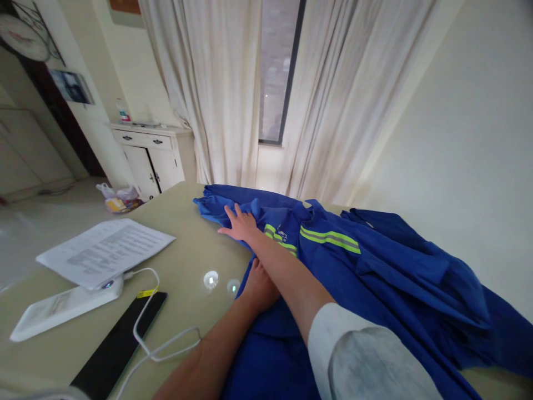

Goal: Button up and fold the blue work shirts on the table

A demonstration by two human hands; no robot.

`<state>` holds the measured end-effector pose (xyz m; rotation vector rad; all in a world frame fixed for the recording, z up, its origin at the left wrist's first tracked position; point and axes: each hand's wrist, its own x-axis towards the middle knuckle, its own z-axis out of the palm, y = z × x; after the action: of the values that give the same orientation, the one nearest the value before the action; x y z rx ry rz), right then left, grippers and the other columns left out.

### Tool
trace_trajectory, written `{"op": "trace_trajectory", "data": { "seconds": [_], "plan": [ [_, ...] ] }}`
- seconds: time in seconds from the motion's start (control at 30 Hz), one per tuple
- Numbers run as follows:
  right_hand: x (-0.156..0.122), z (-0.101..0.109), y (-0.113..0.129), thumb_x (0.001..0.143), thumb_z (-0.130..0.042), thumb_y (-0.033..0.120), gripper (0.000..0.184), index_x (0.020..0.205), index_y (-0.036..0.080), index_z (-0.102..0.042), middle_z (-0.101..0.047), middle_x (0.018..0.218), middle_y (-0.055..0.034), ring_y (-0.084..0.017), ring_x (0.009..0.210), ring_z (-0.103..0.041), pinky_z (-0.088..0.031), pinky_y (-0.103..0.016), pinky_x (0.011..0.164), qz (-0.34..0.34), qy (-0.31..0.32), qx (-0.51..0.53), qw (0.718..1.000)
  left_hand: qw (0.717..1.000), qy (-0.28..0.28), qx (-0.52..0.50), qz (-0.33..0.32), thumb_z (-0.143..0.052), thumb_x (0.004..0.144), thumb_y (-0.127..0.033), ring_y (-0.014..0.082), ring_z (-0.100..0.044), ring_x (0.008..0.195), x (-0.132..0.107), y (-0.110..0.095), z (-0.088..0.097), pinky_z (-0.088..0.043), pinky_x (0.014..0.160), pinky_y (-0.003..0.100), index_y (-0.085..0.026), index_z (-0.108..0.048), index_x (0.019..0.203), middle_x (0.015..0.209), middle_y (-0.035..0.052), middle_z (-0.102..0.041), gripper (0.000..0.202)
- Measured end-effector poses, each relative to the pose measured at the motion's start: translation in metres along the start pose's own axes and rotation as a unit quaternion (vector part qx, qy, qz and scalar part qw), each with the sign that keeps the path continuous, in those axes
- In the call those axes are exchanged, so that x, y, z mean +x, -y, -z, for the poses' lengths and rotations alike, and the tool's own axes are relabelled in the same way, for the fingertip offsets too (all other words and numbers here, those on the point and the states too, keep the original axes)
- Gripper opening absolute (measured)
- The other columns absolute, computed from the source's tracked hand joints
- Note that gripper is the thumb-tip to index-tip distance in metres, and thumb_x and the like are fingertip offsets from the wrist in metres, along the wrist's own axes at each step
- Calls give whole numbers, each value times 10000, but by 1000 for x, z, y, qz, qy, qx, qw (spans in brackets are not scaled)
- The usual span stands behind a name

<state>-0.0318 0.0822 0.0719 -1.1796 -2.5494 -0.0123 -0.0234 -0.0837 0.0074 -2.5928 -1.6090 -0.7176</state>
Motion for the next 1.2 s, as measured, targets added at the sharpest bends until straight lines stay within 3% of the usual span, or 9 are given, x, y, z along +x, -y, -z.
{"op": "trace_trajectory", "data": {
  "seconds": [0.2,0.33,0.43,0.6,0.7,0.8,0.87,0.93,1.2],
  "plan": [
    [27,-30,18,1020,-625,423,535,1519,253,-534,-656,1401,-203,-369,1266,-666,-535,-524,1031,-136,106,60,983,997,25,31,-68,-462,1032,-326,347,-442,1518,-6,6,-34,-353,1257,581,-288,-415,1643,1661,61,-465,614],
    [69,-14,28,1095,-390,241,480,1571,209,-446,-629,1444,-193,-333,1316,-639,-517,-527,1084,-207,-51,136,967,997,-1,30,-76,-475,1025,-293,324,-484,1495,-4,2,-46,-399,1250,511,-301,-406,1651,1641,34,-494,630],
    [93,-10,41,1091,-477,285,607,1667,235,-293,-495,1619,-123,-250,1478,-500,-402,-428,1225,-84,-146,271,948,997,-28,24,-72,-492,1035,-323,317,-495,1485,-4,2,-40,-397,1253,492,-310,-442,1632,1627,28,-512,599],
    [83,-18,31,865,-834,532,751,1511,250,-573,-662,1449,-90,-250,1282,-663,-509,-341,1093,155,99,323,928,997,-43,17,-68,-519,1055,-418,329,-489,1472,-7,-1,-9,-315,1275,593,-336,-471,1602,1558,53,-591,556],
    [56,0,-15,1020,-638,541,456,1334,215,-685,-732,1253,-94,-204,1089,-708,-533,-319,995,51,-63,278,957,998,-45,11,-48,-518,1063,-394,287,-517,1435,-8,-7,6,-279,1292,573,-320,-576,1508,1495,59,-638,454],
    [15,31,-96,1075,-543,428,411,1383,170,-630,-641,1391,-186,-273,1294,-596,-444,-424,1116,-171,-243,109,949,998,-42,13,-46,-466,1084,-369,255,-494,1452,-8,-11,11,-275,1294,548,-282,-520,1544,1578,67,-559,471],
    [-24,47,-156,967,-722,405,664,1537,155,-491,-488,1569,-253,-359,1452,-465,-355,-529,1188,-298,-203,14,933,998,-37,14,-47,-444,1092,-381,255,-483,1461,-7,-12,9,-276,1289,544,-288,-480,1574,1610,65,-528,492],
    [-66,55,-208,868,-829,464,895,1598,148,-419,-466,1591,-275,-391,1450,-483,-380,-522,1169,-362,-39,13,931,998,-30,8,-48,-436,1094,-401,260,-489,1455,-6,-12,8,-269,1290,542,-296,-489,1571,1607,65,-532,492],
    [-159,71,-286,1075,-488,557,611,1498,124,-565,-620,1481,-216,-310,1375,-594,-453,-368,1095,-387,17,52,921,998,-37,12,-38,-434,1092,-365,266,-541,1408,-6,-9,11,-271,1290,543,-279,-556,1536,1560,93,-581,469]
  ]
}}
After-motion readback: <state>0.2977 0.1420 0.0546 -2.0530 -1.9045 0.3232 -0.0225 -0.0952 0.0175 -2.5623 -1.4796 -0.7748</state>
